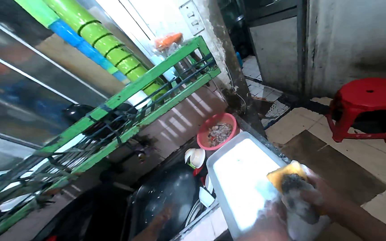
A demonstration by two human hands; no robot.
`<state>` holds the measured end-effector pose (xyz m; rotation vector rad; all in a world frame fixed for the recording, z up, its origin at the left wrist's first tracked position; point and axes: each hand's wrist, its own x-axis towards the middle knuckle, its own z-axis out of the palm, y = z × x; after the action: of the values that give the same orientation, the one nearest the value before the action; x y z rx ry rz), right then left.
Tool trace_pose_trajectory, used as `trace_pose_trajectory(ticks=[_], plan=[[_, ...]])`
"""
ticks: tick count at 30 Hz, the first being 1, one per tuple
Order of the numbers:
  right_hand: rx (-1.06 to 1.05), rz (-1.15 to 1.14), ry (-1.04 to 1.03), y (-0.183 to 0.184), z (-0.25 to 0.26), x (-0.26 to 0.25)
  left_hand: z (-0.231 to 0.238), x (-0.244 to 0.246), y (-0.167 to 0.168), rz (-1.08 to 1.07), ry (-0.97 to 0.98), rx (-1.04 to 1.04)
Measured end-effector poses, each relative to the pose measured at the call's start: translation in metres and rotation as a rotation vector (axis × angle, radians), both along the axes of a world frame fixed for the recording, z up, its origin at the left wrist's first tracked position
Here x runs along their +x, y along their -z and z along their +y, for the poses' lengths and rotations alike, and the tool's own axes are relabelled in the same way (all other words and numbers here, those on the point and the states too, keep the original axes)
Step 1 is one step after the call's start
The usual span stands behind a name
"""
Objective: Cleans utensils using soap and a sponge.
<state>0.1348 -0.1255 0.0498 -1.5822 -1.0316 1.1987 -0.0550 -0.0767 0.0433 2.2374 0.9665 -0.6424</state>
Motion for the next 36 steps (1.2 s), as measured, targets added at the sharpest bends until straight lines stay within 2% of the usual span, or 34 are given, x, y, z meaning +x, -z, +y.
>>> trace_pose_trajectory(ticks=[5,8,15,19,21,25,29,31,33,36], plan=[[-0.007,-0.016,-0.023,-0.006,-0.005,-0.002,-0.005,-0.001,-0.004,-0.185,-0.190,0.013],[0.026,-0.056,-0.026,-0.006,-0.008,-0.003,-0.005,0.001,0.000,-0.208,-0.251,0.009],[0.114,-0.078,-0.032,0.000,-0.012,-0.006,0.018,0.015,0.012,0.089,-0.254,0.203],[0.067,-0.109,-0.056,0.003,-0.009,-0.004,0.045,0.016,0.023,0.132,-0.298,0.220],[0.022,-0.142,-0.109,-0.001,-0.008,-0.003,0.060,0.016,0.027,0.125,-0.378,0.183],[0.085,-0.307,-0.292,-0.007,-0.001,-0.016,0.086,0.009,0.025,-0.018,-0.551,0.010],[-0.073,-0.521,-0.528,-0.018,0.010,-0.025,0.108,-0.002,0.021,-0.054,-0.636,-0.185],[-0.157,-0.557,-0.568,-0.010,0.016,-0.027,0.101,-0.017,0.017,-0.254,-0.778,-0.311],[-0.231,-0.592,-0.628,0.003,0.026,-0.029,0.097,-0.022,0.015,-0.355,-0.867,-0.415],[-0.176,-0.714,-0.742,0.033,0.036,-0.028,0.099,-0.015,0.015,-0.286,-0.837,-0.330]])
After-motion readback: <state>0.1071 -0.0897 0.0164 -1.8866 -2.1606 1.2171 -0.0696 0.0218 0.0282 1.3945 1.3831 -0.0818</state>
